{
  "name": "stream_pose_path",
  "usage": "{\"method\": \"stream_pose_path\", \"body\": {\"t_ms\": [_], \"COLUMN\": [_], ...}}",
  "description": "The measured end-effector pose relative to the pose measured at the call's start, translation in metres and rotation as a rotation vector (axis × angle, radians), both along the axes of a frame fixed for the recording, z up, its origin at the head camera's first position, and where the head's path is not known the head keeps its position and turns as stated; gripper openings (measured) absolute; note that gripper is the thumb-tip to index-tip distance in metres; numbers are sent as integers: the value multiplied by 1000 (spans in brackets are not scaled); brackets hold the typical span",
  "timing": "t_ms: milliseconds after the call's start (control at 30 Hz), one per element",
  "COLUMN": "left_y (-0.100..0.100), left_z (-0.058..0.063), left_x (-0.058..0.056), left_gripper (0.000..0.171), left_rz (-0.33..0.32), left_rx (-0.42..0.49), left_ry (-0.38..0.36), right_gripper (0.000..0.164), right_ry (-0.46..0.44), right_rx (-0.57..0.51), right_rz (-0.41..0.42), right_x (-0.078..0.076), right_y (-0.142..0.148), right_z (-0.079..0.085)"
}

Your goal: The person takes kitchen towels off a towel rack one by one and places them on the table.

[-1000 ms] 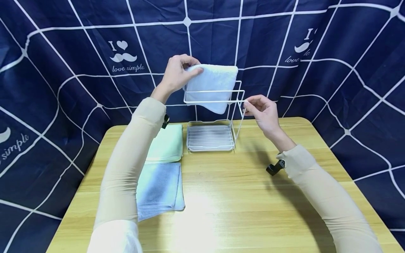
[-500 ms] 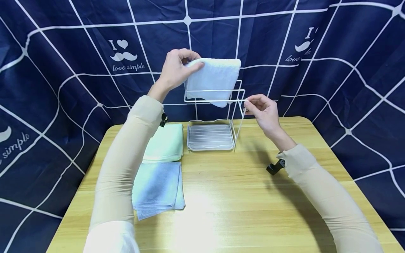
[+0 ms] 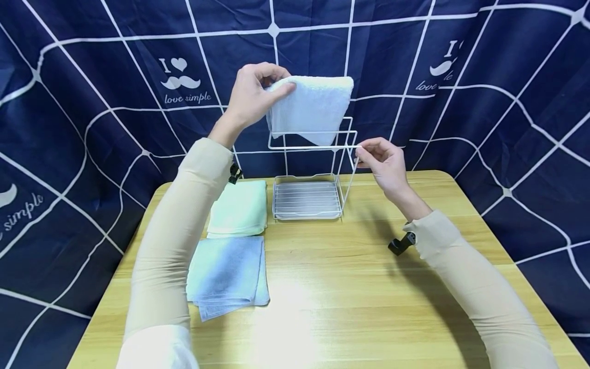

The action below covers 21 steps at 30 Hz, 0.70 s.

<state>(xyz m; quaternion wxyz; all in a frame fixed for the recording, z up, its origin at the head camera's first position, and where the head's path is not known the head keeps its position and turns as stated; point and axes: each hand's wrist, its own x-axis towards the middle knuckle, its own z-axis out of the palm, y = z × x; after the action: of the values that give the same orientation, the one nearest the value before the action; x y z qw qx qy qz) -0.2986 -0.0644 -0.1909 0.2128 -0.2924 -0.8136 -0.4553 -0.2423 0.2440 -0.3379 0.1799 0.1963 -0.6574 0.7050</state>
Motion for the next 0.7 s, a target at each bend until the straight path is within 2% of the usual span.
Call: {"method": "stream_pose_path", "body": {"t_ms": [300, 700], "left_y": [0, 6], "left_z": [8, 12], "left_x": [9, 23], "left_gripper": [18, 15], "left_rz": [-35, -68], "left_rx": [26, 35], "left_ry": [25, 5], "right_gripper": [8, 10], "right_ry": [3, 5], "right_rx": [9, -2], "right_rz": [-10, 4], "right_x": [0, 1], "right_y": [0, -1], "right_z": [0, 1]}}
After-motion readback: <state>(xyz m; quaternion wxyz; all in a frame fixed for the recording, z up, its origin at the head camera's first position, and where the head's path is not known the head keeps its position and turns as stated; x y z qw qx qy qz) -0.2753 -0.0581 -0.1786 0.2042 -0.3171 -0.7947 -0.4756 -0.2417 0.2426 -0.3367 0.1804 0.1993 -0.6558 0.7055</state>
